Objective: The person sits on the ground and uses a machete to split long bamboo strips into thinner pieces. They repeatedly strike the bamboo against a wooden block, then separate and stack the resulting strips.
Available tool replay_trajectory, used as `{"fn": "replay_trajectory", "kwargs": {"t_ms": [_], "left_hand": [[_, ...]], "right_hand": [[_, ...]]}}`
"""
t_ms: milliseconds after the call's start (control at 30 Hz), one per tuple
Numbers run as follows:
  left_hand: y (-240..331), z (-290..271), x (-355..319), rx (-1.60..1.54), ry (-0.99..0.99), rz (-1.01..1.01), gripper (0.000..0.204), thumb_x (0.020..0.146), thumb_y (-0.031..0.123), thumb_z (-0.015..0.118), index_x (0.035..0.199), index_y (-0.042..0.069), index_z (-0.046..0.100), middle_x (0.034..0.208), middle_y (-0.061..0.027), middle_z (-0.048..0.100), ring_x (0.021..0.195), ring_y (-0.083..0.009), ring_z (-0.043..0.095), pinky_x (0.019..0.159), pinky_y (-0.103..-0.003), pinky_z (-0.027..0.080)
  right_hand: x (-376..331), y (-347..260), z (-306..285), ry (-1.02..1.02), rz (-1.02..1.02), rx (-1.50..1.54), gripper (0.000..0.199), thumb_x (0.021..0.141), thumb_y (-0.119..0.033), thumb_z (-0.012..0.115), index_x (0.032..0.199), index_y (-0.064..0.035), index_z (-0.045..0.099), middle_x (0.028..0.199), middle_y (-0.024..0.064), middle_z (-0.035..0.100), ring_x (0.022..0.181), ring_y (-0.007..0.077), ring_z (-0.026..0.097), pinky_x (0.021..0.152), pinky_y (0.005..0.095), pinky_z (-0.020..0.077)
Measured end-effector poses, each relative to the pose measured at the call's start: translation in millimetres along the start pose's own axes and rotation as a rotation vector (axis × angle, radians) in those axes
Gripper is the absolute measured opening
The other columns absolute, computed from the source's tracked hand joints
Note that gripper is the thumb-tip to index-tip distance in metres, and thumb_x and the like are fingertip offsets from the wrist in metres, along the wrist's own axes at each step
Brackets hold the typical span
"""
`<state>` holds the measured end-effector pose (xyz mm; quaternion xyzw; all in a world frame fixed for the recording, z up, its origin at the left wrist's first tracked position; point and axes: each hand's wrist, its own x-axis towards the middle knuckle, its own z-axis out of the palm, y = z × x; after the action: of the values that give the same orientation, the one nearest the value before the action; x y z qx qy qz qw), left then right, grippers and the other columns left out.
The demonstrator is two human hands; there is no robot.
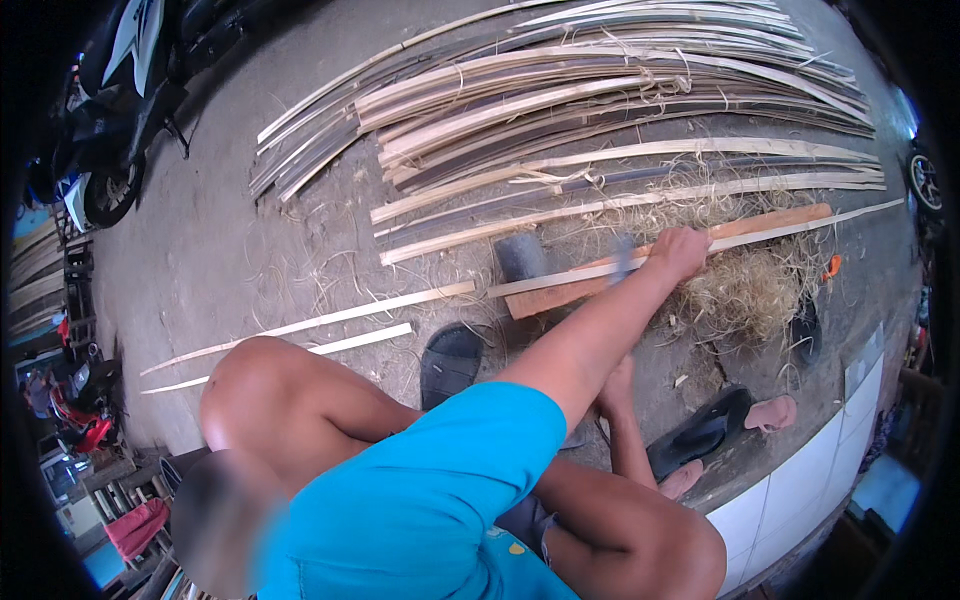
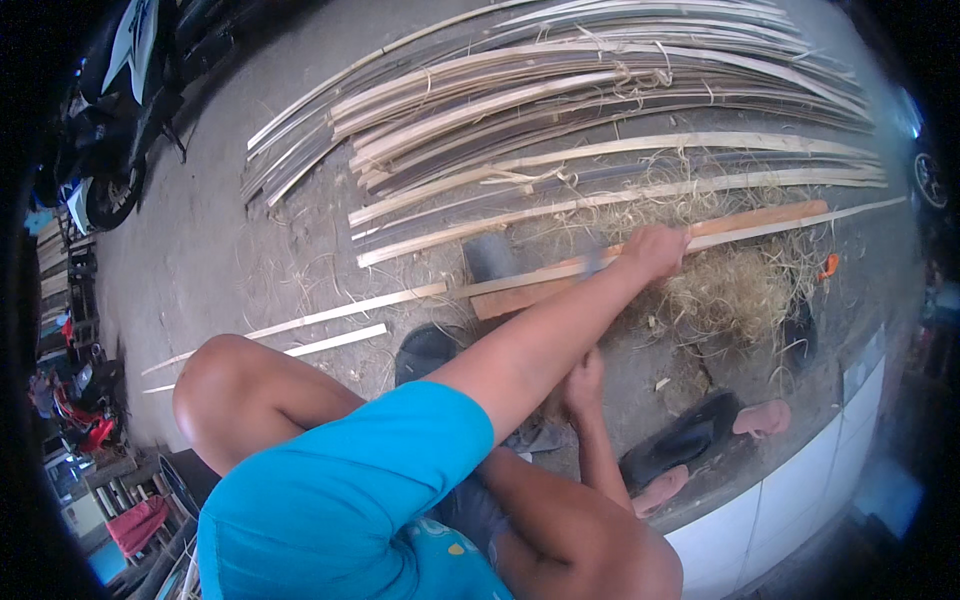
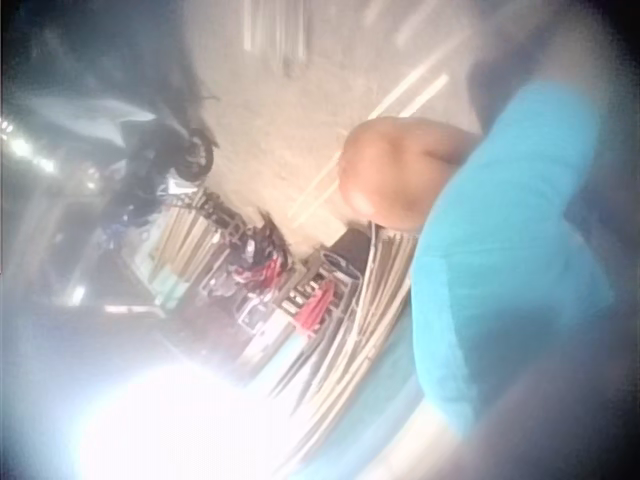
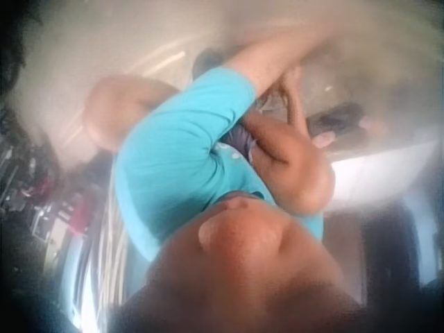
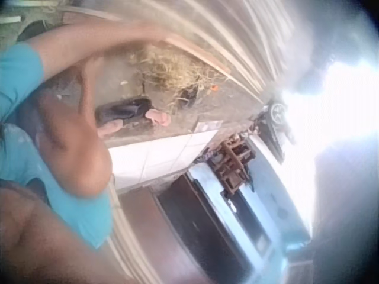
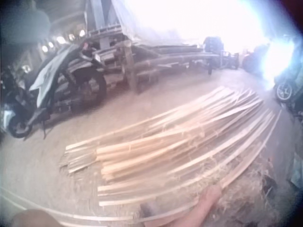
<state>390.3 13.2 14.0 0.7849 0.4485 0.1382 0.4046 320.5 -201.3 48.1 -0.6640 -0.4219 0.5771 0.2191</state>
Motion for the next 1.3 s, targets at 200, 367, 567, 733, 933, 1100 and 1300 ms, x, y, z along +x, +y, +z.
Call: {"fn": "replay_trajectory", "kwargs": {"t_ms": [200,367,567,733,933,1100,1300], "left_hand": [[-2,1,12,-0.024,0.029,0.002,0.033,0.102,0.03,0.048,0.105,0.008,0.072,0.095,-0.0217,0.072,0.091,-0.0407,0.07,0.084,-0.051,0.054],[2,7,17,0.006,-0.028,-0.019,0.035,0.102,0.031,0.047,0.102,0.008,0.073,0.096,-0.0211,0.073,0.092,-0.0393,0.071,0.085,-0.05,0.054],[0,-3,20,0.0,-0.07,-0.027,0.036,0.101,0.032,0.048,0.097,0.01,0.075,0.095,-0.0205,0.073,0.093,-0.0386,0.071,0.084,-0.051,0.055],[2,-6,18,0.028,-0.013,-0.024,0.035,0.1,0.031,0.048,0.097,0.009,0.075,0.095,-0.0206,0.073,0.092,-0.0387,0.071,0.083,-0.05,0.055],[5,-1,13,0.054,-0.043,0.008,0.028,0.098,0.025,0.051,0.101,0.01,0.074,0.098,-0.0183,0.073,0.094,-0.037,0.071,0.082,-0.049,0.056],[-2,-3,13,0.147,-0.049,0.062,0.021,0.094,0.019,0.056,0.1,0.01,0.075,0.095,-0.0151,0.074,0.095,-0.0339,0.072,0.082,-0.048,0.057],[-11,-132,14,1.035,-0.557,0.644,0.026,0.101,0.024,0.055,0.102,0.003,0.068,0.084,-0.0148,0.07,0.08,-0.025,0.07,0.073,-0.036,0.056]], "right_hand": [[4,1,-16,0.023,0.087,0.242,0.033,0.095,-0.023,0.065,0.116,0.0029,0.066,0.116,0.0173,0.071,0.105,0.029,0.068,0.089,0.0418,0.054],[-22,-10,5,-0.212,-0.315,-0.119,0.034,0.097,-0.019,0.061,0.121,0.0051,0.064,0.122,0.0201,0.069,0.105,0.0295,0.069,0.091,0.0403,0.0539],[5,7,-6,-0.023,0.179,0.292,0.04,0.093,-0.018,0.066,0.123,0.0071,0.063,0.126,0.0211,0.067,0.114,0.0359,0.064,0.102,0.0451,0.0473],[10,18,-16,-0.025,0.101,0.379,0.054,0.087,-0.023,0.073,0.13,0.0066,0.058,0.13,0.0227,0.064,0.115,0.0387,0.064,0.102,0.0443,0.0474],[-20,17,21,-0.17,-0.318,-0.174,0.047,0.098,-0.023,0.061,0.135,0.0044,0.052,0.127,0.0203,0.065,0.115,0.033,0.064,0.102,0.0387,0.0477],[7,46,-7,0.199,0.087,0.632,0.027,0.104,-0.023,0.054,0.119,-0.0012,0.056,0.1,0.0131,0.067,0.087,0.0217,0.068,0.079,0.0345,0.0562],[-3,42,-1,0.208,0.173,0.617,0.026,0.104,-0.031,0.056,0.109,-0.0048,0.053,0.075,0.0054,0.06,0.06,0.0142,0.06,0.054,0.0311,0.0528]]}}
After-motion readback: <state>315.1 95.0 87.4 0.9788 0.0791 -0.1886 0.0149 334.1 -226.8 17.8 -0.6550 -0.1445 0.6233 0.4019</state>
